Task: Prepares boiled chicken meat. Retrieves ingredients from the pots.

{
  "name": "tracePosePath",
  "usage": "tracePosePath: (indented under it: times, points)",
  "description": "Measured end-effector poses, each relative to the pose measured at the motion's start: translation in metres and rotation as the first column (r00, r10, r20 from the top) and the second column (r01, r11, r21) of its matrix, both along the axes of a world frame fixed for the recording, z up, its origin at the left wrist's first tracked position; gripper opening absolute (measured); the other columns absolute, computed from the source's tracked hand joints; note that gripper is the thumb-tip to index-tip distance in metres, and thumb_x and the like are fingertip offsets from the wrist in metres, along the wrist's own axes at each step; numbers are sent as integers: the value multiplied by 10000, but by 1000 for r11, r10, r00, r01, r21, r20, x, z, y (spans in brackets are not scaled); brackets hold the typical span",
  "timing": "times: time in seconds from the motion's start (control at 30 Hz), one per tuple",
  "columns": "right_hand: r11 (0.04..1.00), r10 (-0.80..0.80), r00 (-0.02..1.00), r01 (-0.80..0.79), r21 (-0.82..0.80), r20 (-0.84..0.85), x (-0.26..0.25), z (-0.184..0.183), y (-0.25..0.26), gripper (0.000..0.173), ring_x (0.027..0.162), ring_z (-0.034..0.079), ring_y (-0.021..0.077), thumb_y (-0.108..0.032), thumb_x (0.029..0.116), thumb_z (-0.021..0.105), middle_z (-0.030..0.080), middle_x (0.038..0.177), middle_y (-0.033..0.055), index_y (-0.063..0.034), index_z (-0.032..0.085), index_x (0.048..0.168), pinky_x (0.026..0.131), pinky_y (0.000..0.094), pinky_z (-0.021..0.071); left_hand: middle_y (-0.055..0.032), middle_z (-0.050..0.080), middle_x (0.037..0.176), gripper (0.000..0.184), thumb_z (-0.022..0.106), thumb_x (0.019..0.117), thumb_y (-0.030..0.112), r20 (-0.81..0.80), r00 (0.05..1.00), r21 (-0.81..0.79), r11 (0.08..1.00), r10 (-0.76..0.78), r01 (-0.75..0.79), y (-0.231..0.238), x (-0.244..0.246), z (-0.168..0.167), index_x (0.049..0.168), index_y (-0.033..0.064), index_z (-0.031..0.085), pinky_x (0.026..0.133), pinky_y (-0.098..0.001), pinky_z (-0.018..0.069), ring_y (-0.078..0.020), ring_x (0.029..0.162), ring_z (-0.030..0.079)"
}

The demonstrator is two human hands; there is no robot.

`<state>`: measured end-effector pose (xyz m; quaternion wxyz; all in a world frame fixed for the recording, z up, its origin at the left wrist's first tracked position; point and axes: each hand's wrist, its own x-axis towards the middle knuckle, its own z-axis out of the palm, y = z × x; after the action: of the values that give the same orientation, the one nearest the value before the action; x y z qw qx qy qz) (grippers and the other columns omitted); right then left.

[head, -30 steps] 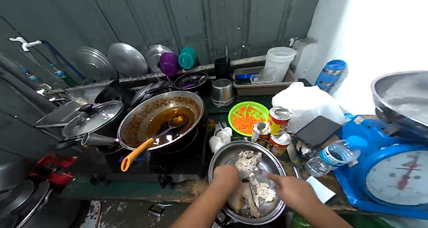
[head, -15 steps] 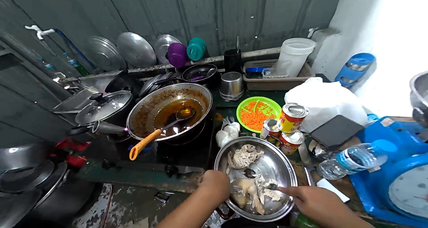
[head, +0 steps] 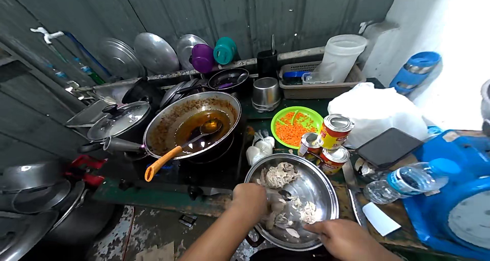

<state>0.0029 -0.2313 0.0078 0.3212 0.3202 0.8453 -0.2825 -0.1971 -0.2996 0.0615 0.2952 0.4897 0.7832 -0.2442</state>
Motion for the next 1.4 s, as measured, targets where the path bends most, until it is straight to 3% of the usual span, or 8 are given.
tracePosePath:
  times: [0.17,0.27,0.4,0.57,0.73,0.9,1.13,1.4]
  points:
    - [990,3,992,-21,137,125,3,8,25,445,1226,636,421,-228,1025,498,690,1318,162,-350,618,1436,979,674,474,-271,656,1250,284,623,985,165,19,999,-168,985,-41,43,-6,24,-30,1162,-52,669,864,-669,521,-468,1154,637]
    - [992,-37,998,32,125,41,6,16,40,484,1257,624,399,-203,1036,476,683,1346,135,-394,580,1468,1004,667,465,-248,664,1251,261,573,1003,146,-5,1000,-159,987,-2,1,-11,13,-19,1176,-24,668,876,-658,527,-452,1163,643]
    - [996,-10,999,14,86,-47,-7,-4,27,484,1224,644,402,-202,1046,464,707,1299,141,-407,574,1470,1013,660,462,-231,670,1261,308,463,1065,203,-62,996,-68,995,67,-72,-12,-4,-8,1199,11,663,885,-643,536,-430,1167,656]
    - [991,-45,999,48,127,-31,7,-7,36,458,1210,648,420,-233,1036,491,707,1296,149,-386,598,1454,979,677,480,-207,677,1261,312,470,1067,219,-74,991,-40,993,112,-115,-9,-14,-11,1183,19,679,896,-628,536,-406,1181,655]
    - [977,-12,999,22,211,-48,-14,2,34,504,1207,647,417,-190,1047,451,713,1266,176,-392,543,1499,1045,644,436,-207,676,1259,305,484,1059,199,-108,986,-66,989,127,-134,-6,-17,-24,1182,-2,678,877,-615,542,-402,1171,657]
    - [971,48,998,-36,238,-47,8,5,35,467,1174,665,405,-194,1031,489,738,1213,162,-363,608,1450,1052,642,419,-180,692,1245,376,461,1074,345,6,997,0,997,73,-73,-12,-11,0,1204,89,703,911,-655,510,-398,1182,653]
    - [967,90,996,-94,236,29,18,-15,39,484,1190,665,366,-197,1034,466,740,1227,127,-407,593,1451,1070,618,413,-279,631,1301,330,529,1034,209,68,997,-38,999,21,-19,17,41,-47,1184,-58,651,917,-671,518,-466,1209,618]
    - [975,52,999,-48,219,-12,24,-13,31,500,1167,674,359,-185,1039,456,750,1191,130,-426,578,1460,1088,608,393,-272,633,1307,331,543,1021,206,34,999,-69,998,-7,10,21,45,-57,1197,-54,648,920,-666,520,-462,1210,620]
